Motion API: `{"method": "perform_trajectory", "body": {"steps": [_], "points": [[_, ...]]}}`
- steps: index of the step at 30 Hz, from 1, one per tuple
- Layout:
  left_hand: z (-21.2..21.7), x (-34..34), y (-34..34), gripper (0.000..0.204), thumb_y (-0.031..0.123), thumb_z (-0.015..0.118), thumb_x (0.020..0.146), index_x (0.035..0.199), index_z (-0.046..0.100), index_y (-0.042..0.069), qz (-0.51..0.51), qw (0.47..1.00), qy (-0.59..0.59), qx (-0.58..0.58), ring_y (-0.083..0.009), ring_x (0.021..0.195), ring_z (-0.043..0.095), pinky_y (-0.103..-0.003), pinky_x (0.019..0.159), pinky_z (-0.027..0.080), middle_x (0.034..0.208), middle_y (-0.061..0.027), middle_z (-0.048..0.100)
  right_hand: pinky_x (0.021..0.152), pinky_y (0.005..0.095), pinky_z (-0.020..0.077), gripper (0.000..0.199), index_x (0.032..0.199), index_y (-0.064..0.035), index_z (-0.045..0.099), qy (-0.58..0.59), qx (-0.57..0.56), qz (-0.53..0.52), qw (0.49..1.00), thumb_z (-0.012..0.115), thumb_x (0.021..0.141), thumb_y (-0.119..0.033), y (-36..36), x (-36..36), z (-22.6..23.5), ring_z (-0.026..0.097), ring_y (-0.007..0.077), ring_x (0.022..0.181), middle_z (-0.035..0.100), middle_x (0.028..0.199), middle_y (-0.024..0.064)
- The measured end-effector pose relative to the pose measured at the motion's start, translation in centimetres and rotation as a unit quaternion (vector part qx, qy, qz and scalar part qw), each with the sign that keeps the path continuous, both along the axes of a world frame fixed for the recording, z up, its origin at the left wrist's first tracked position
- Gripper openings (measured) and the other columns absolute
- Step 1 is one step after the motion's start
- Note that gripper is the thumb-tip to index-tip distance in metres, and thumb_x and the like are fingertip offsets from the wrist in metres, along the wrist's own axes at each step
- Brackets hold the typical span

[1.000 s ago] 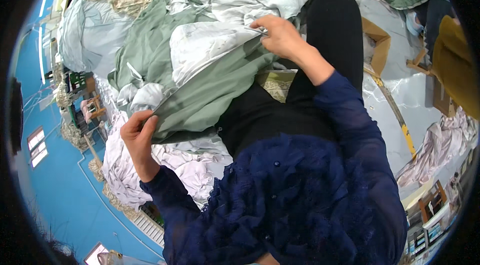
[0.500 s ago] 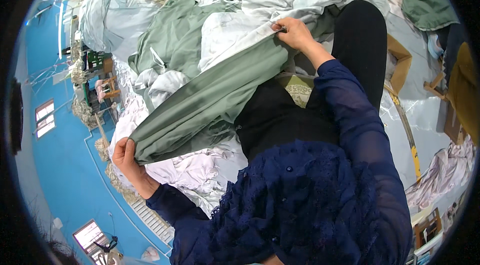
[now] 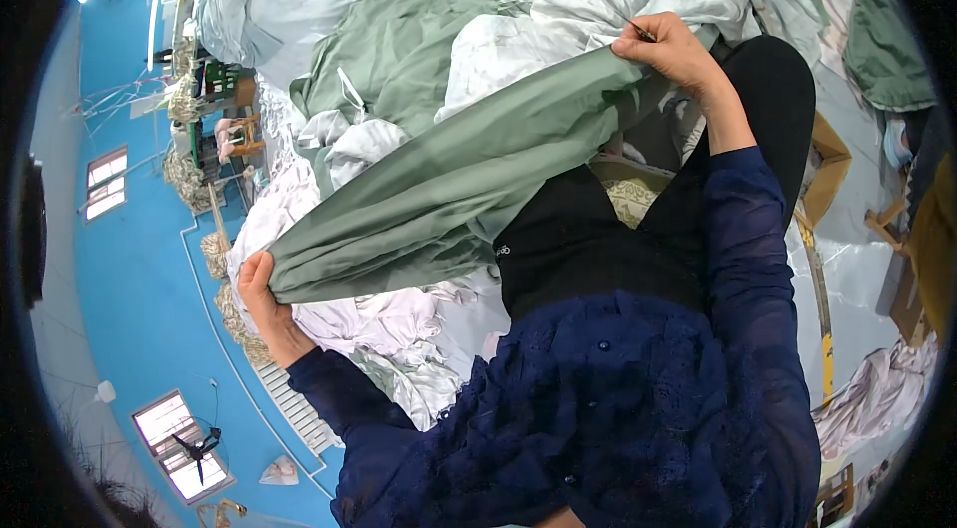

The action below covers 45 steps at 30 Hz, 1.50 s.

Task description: Inspecting textile covers and trimming loose threads using a pair of nippers.

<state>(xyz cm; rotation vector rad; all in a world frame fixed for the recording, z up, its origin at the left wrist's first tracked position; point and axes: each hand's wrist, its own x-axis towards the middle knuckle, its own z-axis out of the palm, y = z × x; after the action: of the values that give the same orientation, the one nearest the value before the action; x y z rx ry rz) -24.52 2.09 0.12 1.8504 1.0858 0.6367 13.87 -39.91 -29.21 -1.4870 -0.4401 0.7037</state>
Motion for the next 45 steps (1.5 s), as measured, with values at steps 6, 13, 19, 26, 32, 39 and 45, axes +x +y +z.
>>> {"method": "perform_trajectory", "body": {"steps": [6,13,19,26,32,39,45], "points": [[-3.8,2.1,1.6,0.009,0.004,0.070,0.080,0.085,0.070,-0.002,-0.036,0.981,0.168,0.092,-0.0083,0.065,0.057,-0.022,0.062,0.044,0.074,-0.0027,0.066,0.057,0.0235,0.0363,0.023,0.076,-0.0040,0.066,0.002,-0.047,-0.030,0.998,0.073,0.082,-0.025,1.1,0.5,-2.8,0.048,0.0043,0.063,0.056,0.064,-0.0041],[-11.5,2.0,3.1,0.009,0.007,0.069,0.081,0.079,0.069,-0.002,-0.049,0.969,0.218,0.110,-0.0031,0.055,0.046,-0.020,0.050,0.035,0.063,0.0029,0.058,0.061,0.0273,0.0448,0.019,0.089,-0.0028,0.066,-0.234,-0.144,-0.164,0.947,0.074,0.079,-0.017,5.5,-3.1,-2.6,0.057,0.0164,0.064,0.063,0.079,0.0063],[-12.7,1.8,1.8,0.009,0.006,0.069,0.083,0.081,0.068,-0.003,-0.046,0.976,0.195,0.090,-0.0020,0.055,0.044,-0.019,0.050,0.032,0.063,0.0040,0.057,0.064,0.0295,0.0469,0.016,0.090,-0.0016,0.066,-0.249,-0.003,-0.087,0.965,0.074,0.078,-0.008,9.1,-6.4,3.0,0.059,0.0191,0.069,0.061,0.083,0.0075],[-13.7,0.5,2.1,0.009,0.006,0.070,0.082,0.083,0.069,-0.003,-0.032,0.977,0.201,0.070,-0.0035,0.060,0.048,-0.020,0.055,0.036,0.067,0.0027,0.060,0.066,0.0352,0.0500,0.021,0.093,-0.0029,0.068,-0.310,-0.040,-0.037,0.949,0.075,0.073,-0.006,12.2,-7.1,2.5,0.063,0.0272,0.074,0.063,0.087,0.0104],[-14.9,-0.4,2.8,0.009,0.006,0.070,0.082,0.082,0.070,-0.003,-0.027,0.978,0.201,0.043,-0.0040,0.061,0.050,-0.020,0.058,0.039,0.069,0.0026,0.061,0.065,0.0365,0.0493,0.015,0.087,-0.0026,0.066,-0.380,-0.062,-0.032,0.922,0.070,0.073,-0.004,12.9,-7.2,2.3,0.062,0.0294,0.072,0.063,0.085,0.0109],[-15.7,0.2,3.1,0.009,0.006,0.070,0.082,0.082,0.070,-0.003,-0.024,0.982,0.186,0.031,-0.0050,0.062,0.052,-0.020,0.060,0.041,0.071,0.0008,0.064,0.058,0.0234,0.0418,0.009,0.090,-0.0018,0.066,-0.227,-0.026,-0.169,0.959,0.063,0.083,-0.007,8.3,-4.7,2.0,0.053,0.0072,0.066,0.060,0.073,0.0012],[-16.7,-0.1,4.0,0.009,0.006,0.069,0.083,0.083,0.069,-0.004,-0.035,0.983,0.177,0.021,-0.0055,0.063,0.053,-0.021,0.060,0.041,0.072,0.0000,0.064,0.054,0.0171,0.0316,0.017,0.103,0.0000,0.065,-0.075,0.075,-0.384,0.917,0.065,0.091,-0.011,-1.0,-1.3,4.2,0.043,0.0009,0.061,0.056,0.072,-0.0050]]}}
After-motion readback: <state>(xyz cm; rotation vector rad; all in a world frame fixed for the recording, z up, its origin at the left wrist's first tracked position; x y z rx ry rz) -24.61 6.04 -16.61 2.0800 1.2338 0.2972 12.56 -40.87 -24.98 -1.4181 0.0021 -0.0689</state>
